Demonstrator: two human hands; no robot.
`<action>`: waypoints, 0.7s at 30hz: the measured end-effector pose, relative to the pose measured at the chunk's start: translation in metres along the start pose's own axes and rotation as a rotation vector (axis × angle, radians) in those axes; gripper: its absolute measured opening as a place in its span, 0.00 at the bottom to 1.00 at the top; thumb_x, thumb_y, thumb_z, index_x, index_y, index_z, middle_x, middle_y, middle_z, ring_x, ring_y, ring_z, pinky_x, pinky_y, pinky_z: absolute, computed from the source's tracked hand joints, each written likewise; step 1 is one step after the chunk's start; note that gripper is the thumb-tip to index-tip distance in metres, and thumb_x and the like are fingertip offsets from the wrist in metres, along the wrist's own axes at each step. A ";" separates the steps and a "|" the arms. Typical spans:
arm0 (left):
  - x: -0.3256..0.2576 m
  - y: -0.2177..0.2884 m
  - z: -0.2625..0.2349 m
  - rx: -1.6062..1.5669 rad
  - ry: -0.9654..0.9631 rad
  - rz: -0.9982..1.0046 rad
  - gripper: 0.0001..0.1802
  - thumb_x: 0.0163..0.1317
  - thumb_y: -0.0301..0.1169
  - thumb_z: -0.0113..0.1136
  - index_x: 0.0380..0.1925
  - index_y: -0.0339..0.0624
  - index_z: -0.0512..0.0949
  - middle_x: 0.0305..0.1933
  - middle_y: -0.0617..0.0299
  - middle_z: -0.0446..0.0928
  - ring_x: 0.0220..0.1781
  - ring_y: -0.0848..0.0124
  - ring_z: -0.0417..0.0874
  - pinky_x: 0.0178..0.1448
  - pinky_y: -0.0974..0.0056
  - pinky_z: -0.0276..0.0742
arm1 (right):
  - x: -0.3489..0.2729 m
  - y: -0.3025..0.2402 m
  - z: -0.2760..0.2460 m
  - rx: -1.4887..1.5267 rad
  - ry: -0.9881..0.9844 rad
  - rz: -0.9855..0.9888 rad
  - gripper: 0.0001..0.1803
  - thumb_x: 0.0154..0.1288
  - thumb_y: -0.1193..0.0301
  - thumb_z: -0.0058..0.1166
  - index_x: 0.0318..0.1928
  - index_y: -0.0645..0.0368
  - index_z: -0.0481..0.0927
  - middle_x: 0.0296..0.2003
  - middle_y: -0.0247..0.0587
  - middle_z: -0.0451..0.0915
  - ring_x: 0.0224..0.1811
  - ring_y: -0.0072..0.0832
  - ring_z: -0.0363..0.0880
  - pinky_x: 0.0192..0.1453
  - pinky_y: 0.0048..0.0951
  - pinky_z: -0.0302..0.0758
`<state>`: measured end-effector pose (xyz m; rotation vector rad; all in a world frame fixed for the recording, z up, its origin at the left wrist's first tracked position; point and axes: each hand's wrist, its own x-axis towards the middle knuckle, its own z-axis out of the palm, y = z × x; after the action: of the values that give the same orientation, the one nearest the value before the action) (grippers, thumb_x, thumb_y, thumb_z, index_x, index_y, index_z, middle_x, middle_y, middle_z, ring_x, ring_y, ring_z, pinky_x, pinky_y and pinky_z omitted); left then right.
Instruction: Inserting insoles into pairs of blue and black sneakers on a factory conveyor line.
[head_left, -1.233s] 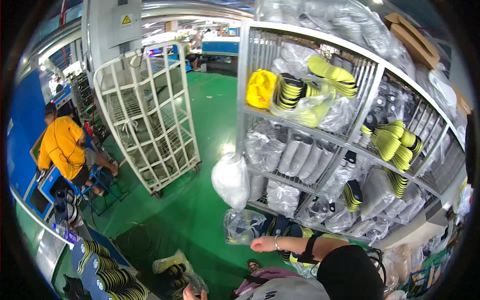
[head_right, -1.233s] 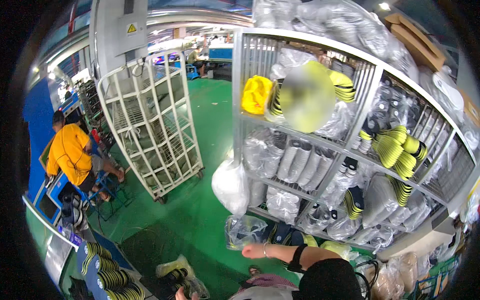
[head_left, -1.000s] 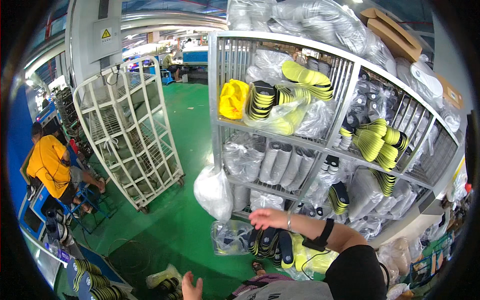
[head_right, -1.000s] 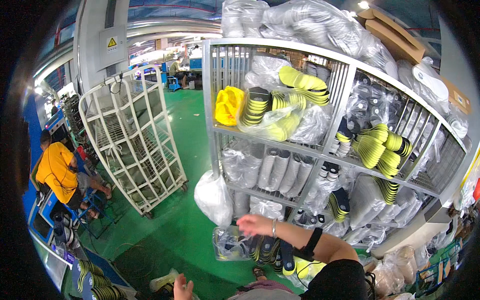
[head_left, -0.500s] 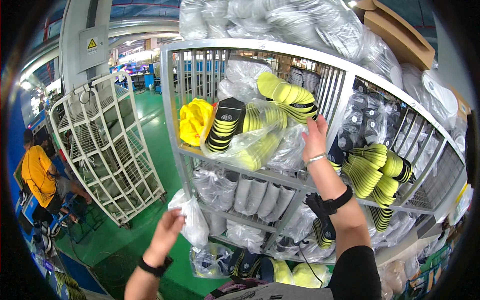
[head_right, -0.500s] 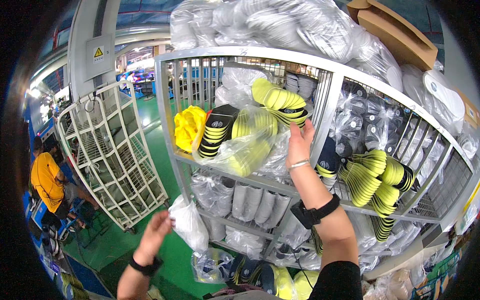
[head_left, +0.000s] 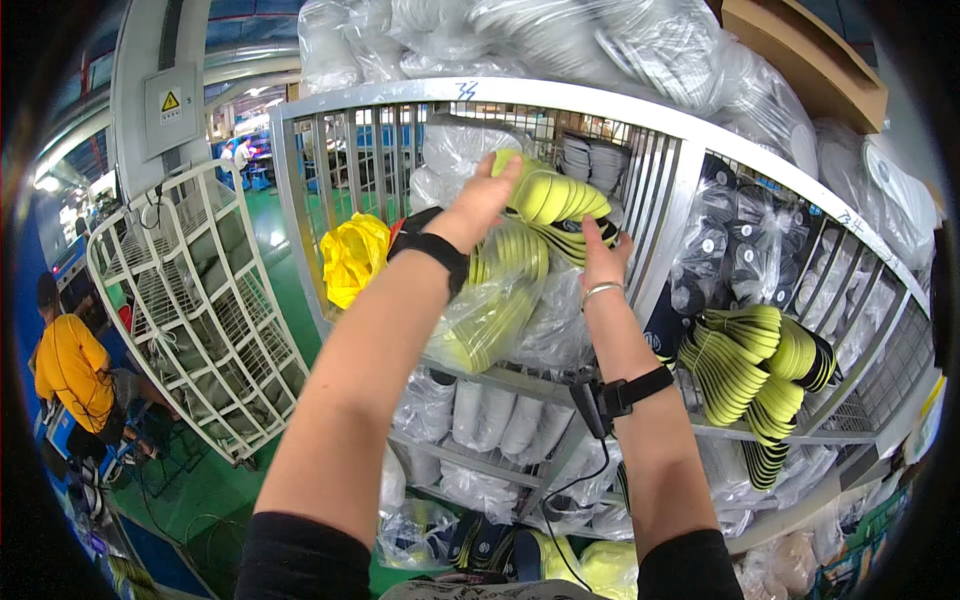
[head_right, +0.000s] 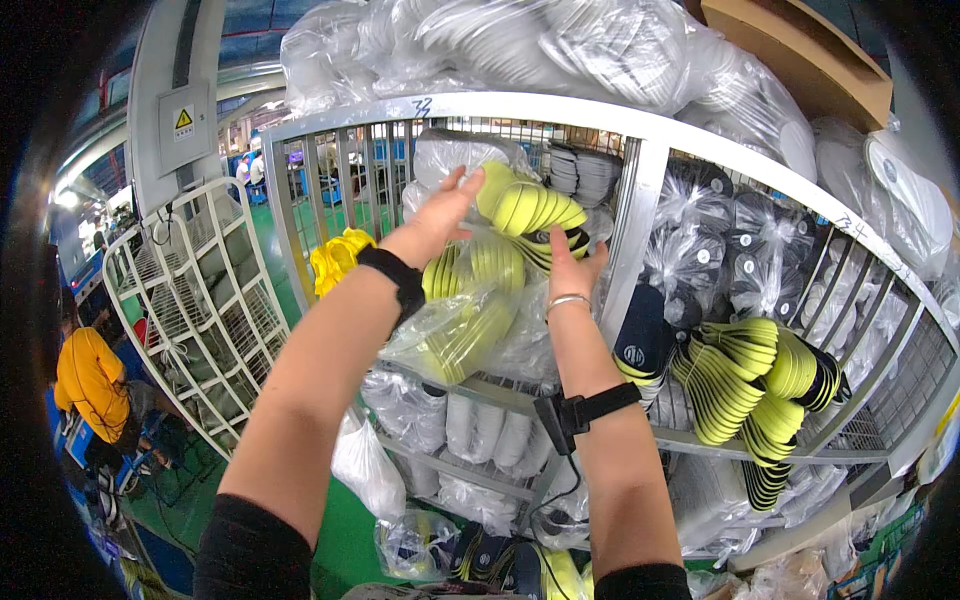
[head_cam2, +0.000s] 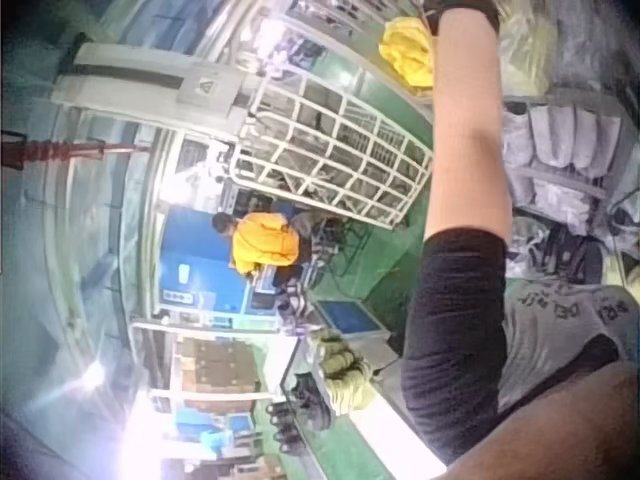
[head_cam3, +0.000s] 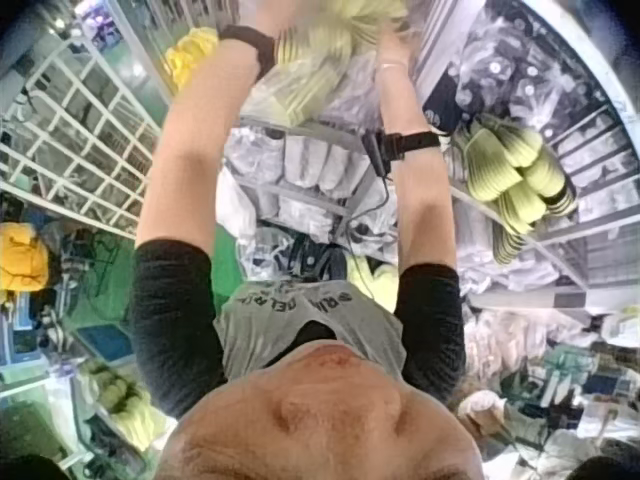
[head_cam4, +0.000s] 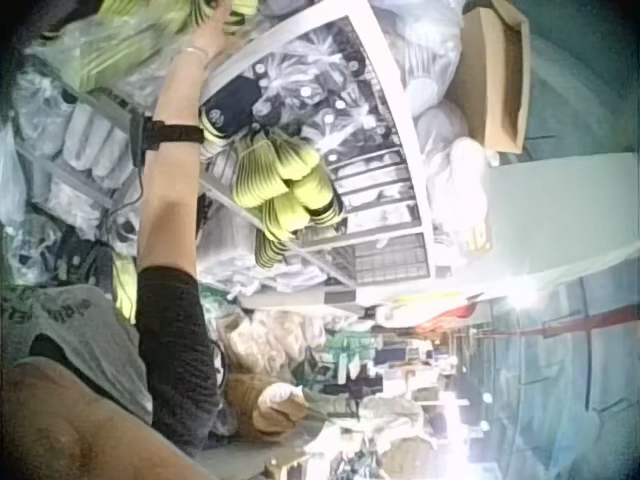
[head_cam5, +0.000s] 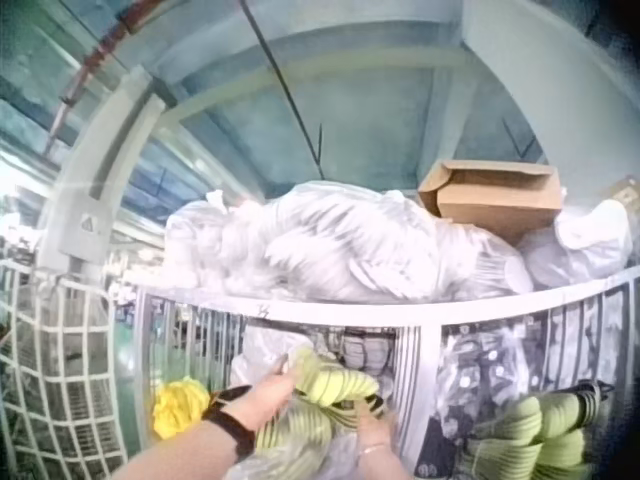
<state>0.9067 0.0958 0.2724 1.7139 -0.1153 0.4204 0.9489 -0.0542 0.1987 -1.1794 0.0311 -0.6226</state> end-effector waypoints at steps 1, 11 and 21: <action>0.007 -0.006 0.004 0.006 0.011 0.011 0.42 0.55 0.56 0.45 0.63 0.46 0.45 0.63 0.49 0.53 0.61 0.58 0.59 0.53 0.55 0.65 | -0.005 -0.009 -0.004 0.092 -0.167 0.087 0.34 0.45 0.68 0.59 0.52 0.71 0.62 0.50 0.52 0.65 0.52 0.36 0.64 0.58 0.30 0.59; -0.050 -0.016 0.011 -0.749 -0.368 -0.020 0.42 0.55 0.63 0.38 0.56 0.37 0.58 0.55 0.53 0.65 0.56 0.63 0.68 0.58 0.52 0.61 | -0.068 -0.008 -0.062 -0.349 -0.185 -0.963 0.27 0.42 0.79 0.49 0.50 0.62 0.66 0.55 0.56 0.57 0.56 0.49 0.58 0.59 0.41 0.56; -0.182 -0.111 -0.054 -1.172 -0.164 -0.152 0.36 0.51 0.58 0.50 0.54 0.45 0.64 0.51 0.58 0.70 0.50 0.64 0.73 0.54 0.57 0.69 | -0.184 0.036 -0.125 -0.229 -0.615 -1.350 0.27 0.38 0.74 0.53 0.45 0.51 0.66 0.54 0.54 0.56 0.49 0.51 0.62 0.51 0.46 0.62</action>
<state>0.7611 0.1406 0.1138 0.5863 -0.2818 0.0431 0.7694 -0.0658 0.0629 -1.4841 -1.3363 -1.3992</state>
